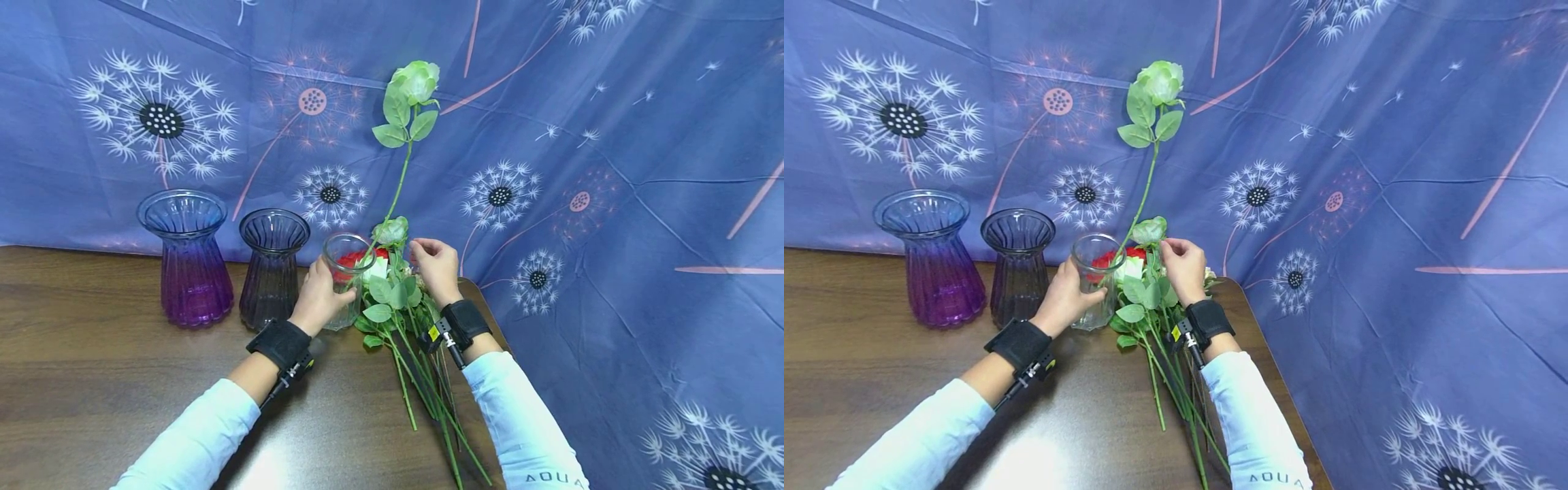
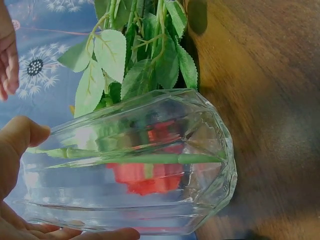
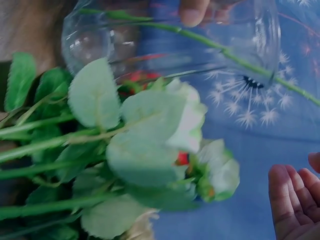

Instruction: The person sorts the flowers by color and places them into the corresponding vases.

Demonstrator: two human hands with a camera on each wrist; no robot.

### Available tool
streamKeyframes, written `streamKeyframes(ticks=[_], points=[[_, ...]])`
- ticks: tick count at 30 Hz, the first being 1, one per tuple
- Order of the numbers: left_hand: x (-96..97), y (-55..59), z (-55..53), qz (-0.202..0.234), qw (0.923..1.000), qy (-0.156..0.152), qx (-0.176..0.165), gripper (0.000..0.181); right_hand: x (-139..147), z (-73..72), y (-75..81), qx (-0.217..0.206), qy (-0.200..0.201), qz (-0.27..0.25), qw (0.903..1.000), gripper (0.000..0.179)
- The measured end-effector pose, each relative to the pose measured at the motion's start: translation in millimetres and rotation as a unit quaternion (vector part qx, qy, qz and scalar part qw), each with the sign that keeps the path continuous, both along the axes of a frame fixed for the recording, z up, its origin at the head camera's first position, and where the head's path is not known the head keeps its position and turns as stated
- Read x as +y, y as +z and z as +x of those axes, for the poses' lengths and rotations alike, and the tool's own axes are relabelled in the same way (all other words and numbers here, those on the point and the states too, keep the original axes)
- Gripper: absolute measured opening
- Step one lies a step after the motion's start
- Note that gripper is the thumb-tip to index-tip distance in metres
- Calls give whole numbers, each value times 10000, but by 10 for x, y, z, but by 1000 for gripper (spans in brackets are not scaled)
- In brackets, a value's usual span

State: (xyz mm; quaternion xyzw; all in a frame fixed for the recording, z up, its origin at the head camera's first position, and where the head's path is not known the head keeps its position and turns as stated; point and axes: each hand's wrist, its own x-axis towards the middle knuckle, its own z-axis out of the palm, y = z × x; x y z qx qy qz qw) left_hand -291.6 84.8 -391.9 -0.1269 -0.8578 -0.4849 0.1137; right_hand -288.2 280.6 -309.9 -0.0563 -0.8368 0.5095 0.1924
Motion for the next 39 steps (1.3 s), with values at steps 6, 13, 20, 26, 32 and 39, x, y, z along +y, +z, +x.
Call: streamKeyframes(ticks=[6, 13, 20, 26, 32, 39], points=[[0, -8, 0, 21, 10000, -3, 9, 84, 158, 99, -133, -190, -101, 102, 9997, 27], [-5, -15, 3, -33, 9999, 94, 51, 84, 302, 186, -321, -563, -309, -81, 9979, 27], [16, -30, 2, -63, 9998, 71, 159, 83, 443, 301, -534, -922, -336, -54, 9952, 28], [10, -18, -8, -38, 9995, 136, 284, 81, 523, 333, -672, -1099, -296, -65, 9935, 27], [11, -36, -6, -79, 9993, 148, 330, 80, 535, 312, -837, -1370, -201, -260, 9900, 25], [22, -37, 4, -82, 9993, 184, 324, 82, 498, 306, -905, -1898, -34, 22, 9818, 27]])
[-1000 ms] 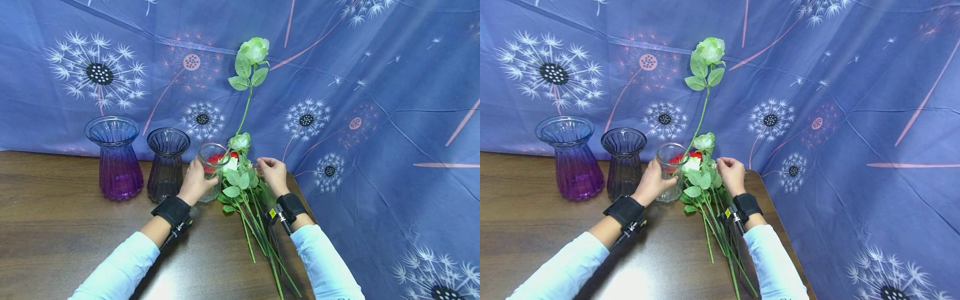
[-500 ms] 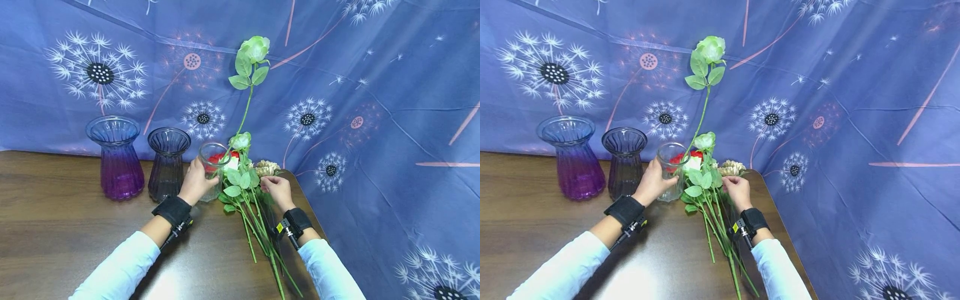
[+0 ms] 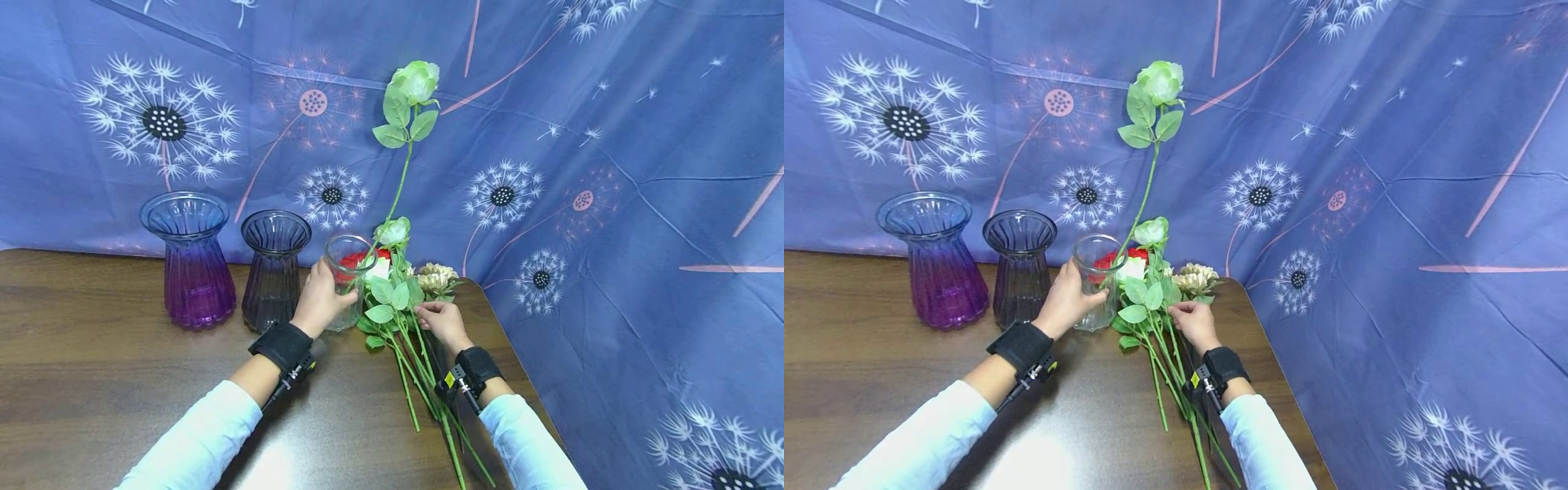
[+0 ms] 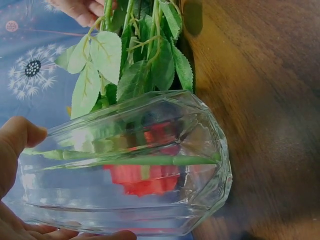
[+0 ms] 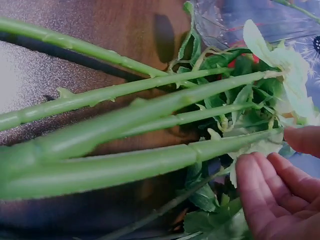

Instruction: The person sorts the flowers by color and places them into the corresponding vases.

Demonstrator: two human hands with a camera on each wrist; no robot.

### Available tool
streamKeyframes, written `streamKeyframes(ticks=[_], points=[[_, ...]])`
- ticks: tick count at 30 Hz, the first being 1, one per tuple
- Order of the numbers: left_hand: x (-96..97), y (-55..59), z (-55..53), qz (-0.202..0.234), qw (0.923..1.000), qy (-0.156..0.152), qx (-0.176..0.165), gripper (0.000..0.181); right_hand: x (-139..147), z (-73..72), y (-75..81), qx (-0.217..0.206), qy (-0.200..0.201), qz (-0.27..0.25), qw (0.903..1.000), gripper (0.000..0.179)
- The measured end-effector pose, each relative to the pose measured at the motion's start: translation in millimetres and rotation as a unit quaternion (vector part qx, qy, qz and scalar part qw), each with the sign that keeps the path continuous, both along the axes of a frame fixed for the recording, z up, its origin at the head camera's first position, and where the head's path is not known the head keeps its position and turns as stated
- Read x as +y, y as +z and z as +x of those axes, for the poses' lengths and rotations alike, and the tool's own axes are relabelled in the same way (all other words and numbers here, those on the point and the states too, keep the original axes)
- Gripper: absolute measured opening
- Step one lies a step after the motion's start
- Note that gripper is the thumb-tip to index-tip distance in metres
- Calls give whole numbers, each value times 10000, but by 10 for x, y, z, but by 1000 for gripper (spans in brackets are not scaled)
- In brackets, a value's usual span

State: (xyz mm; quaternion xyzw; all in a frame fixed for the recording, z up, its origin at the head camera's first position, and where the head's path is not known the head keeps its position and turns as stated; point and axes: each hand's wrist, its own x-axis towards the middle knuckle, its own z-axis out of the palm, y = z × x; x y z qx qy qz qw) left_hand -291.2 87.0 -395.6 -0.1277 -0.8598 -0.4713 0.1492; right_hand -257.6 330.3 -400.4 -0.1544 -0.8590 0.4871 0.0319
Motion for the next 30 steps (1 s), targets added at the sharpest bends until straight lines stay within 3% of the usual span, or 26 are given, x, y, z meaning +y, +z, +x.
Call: streamKeyframes(ticks=[4, 7, 23, 30], points=[[6, -3, -10, 37, 10000, -36, -30, 81, -6, -4, -26, -333, 229, 299, 9987, 28], [9, -6, -16, 65, 9999, -75, -80, 81, -15, -6, -43, -347, 344, 461, 9977, 26], [0, -20, -11, 37, 9995, -124, -278, 86, -56, -59, 12, -405, 346, 412, 9977, 23], [4, -7, -15, -22, 9998, -35, -217, 84, -57, -52, 80, -333, 221, 315, 9987, 22]])
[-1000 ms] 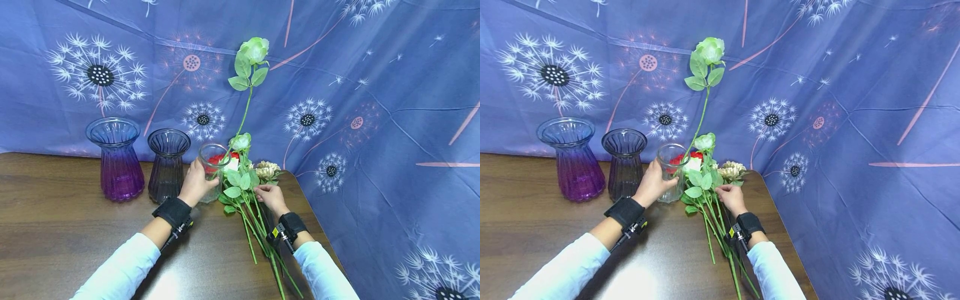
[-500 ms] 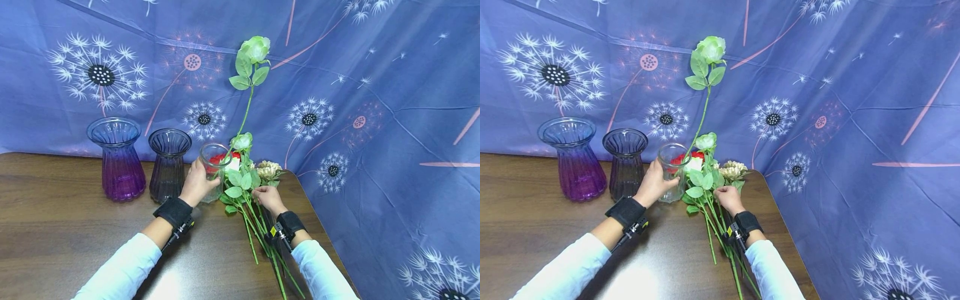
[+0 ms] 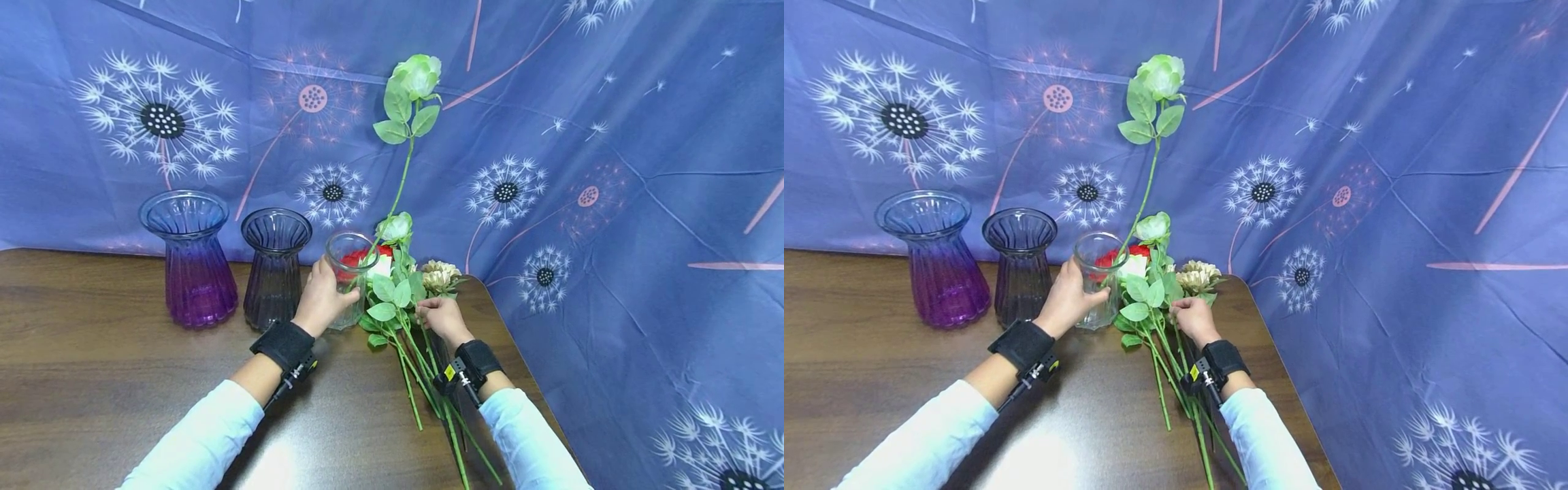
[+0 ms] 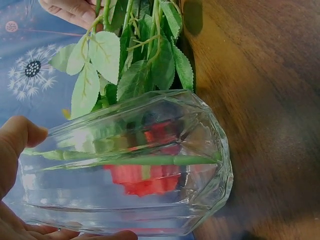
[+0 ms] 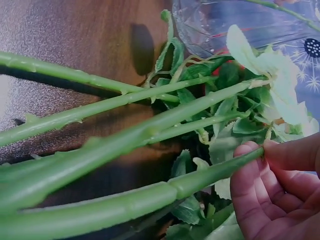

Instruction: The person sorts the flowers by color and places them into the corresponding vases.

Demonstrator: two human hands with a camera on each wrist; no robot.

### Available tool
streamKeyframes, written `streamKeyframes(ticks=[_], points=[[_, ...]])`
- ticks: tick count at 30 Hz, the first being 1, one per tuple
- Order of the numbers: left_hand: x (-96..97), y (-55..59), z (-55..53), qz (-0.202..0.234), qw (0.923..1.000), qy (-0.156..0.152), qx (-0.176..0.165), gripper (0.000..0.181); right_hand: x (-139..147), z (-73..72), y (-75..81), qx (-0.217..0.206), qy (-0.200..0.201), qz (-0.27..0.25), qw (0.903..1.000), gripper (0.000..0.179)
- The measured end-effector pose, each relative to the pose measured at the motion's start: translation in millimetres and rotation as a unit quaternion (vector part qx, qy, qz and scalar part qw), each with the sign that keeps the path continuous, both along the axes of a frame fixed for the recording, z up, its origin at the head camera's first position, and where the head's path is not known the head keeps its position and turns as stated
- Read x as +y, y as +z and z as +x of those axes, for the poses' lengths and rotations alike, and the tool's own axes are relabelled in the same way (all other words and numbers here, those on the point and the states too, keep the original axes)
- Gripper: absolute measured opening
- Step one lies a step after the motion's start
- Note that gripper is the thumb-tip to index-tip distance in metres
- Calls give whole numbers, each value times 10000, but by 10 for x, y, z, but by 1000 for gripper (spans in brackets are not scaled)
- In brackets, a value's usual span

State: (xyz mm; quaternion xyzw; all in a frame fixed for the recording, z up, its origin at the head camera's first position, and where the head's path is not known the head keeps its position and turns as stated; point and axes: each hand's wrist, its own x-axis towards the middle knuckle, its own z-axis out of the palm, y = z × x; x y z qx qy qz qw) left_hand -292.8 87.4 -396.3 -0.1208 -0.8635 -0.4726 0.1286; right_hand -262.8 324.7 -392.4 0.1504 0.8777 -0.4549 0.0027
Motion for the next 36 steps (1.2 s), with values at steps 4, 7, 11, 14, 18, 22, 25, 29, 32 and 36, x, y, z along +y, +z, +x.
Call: streamKeyframes(ticks=[4, 7, 11, 14, 18, 22, 25, 29, 32, 36], points=[[-3, 14, -10, 22, 10000, 1, 73, 83, 23, 15, 68, 92, 11, 111, 9999, 22], [-9, 15, -20, 58, 9999, -8, 103, 83, 41, 26, 120, 171, 49, 205, 9996, 24], [-16, -1, -26, 51, 10000, -9, 43, 84, 60, 57, 182, 219, -3, 163, 9996, 26], [-18, -13, -23, 17, 10000, -20, 26, 85, 79, 85, 222, 229, -63, 106, 9997, 25], [-13, -9, -22, -7, 10000, -28, 41, 85, 119, 103, 290, 311, -147, 142, 9993, 25], [-9, 1, -27, -13, 10000, -29, 32, 85, 157, 118, 379, 434, -341, 54, 9985, 27], [-9, 5, -24, -1, 10000, -51, -10, 86, 170, 137, 452, 582, -449, 7, 9973, 29], [-10, 5, -19, 1, 10000, -68, -46, 87, 187, 162, 562, 832, -483, 136, 9953, 30], [-7, 5, -17, 7, 10000, -66, -42, 86, 204, 180, 655, 1004, -485, 233, 9935, 30], [-1, 2, -13, 10, 10000, -78, -21, 85, 220, 204, 781, 1167, -574, 304, 9910, 30]])
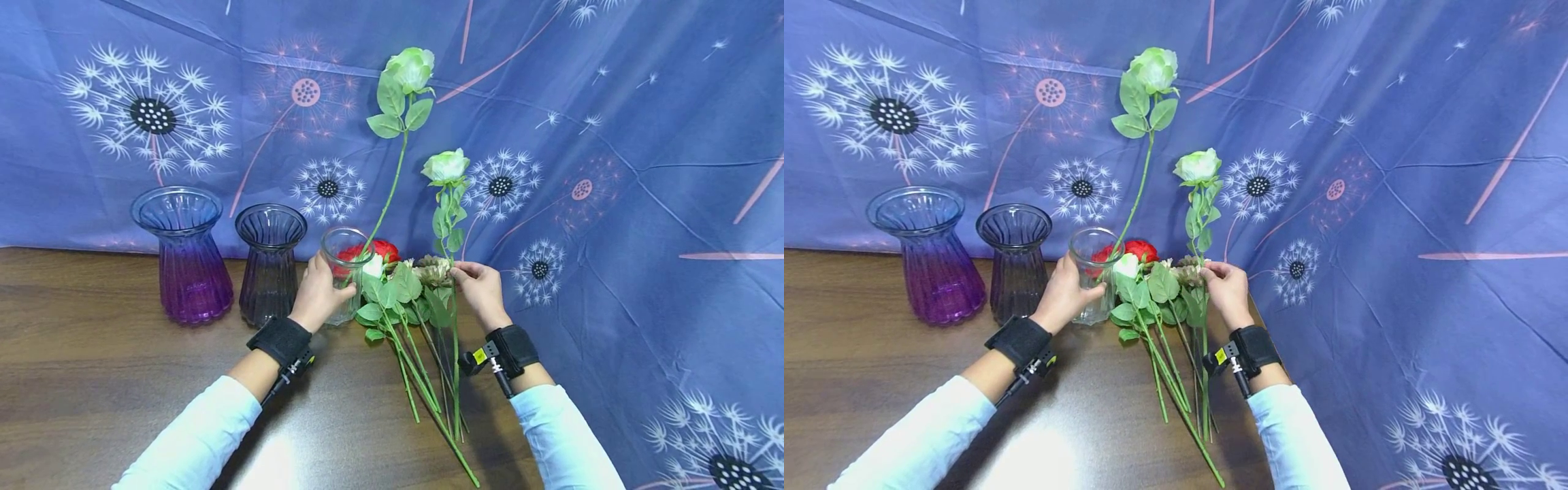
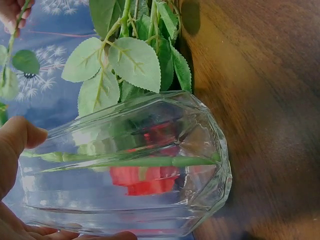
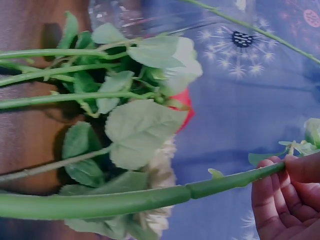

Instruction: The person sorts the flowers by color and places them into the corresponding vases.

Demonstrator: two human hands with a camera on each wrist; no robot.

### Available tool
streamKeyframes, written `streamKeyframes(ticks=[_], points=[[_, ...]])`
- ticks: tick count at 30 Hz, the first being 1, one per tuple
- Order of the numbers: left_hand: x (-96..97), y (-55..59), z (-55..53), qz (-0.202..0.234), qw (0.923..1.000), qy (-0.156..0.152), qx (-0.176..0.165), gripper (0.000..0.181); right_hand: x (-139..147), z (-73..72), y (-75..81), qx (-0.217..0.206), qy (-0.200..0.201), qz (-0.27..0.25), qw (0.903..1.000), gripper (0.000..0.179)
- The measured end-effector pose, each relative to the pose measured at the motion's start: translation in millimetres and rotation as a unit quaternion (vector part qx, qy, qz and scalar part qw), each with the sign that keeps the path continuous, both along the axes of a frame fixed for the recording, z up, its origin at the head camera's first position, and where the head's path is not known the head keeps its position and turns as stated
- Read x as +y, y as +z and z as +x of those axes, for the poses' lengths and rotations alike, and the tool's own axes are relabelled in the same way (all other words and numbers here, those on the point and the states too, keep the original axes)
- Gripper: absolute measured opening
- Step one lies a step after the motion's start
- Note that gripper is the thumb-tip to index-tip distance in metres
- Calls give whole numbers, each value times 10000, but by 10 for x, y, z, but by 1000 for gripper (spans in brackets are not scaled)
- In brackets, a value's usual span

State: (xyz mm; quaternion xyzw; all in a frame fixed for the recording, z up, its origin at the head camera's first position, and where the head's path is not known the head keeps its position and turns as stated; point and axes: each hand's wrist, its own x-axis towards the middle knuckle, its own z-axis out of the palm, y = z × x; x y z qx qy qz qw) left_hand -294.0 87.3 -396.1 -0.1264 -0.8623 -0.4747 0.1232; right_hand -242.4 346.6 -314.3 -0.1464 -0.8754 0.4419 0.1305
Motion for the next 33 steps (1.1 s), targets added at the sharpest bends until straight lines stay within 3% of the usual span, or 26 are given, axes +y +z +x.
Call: streamKeyframes(ticks=[9, 19, 26, 33], points=[[3, -14, -10, -18, 9999, 39, 106, 84, -19, 24, 205, 837, -259, -389, 9954, 27], [2, 18, 20, 25, 10000, -6, 22, 86, -103, 63, 444, 2053, -197, -610, 9766, 25], [-5, 12, 20, 54, 10000, 8, 15, 86, -219, 45, 607, 2260, -130, -780, 9709, 25], [7, 10, 14, 4, 10000, 6, 40, 86, -365, 1, 825, 2705, -2, -1163, 9557, 26]])
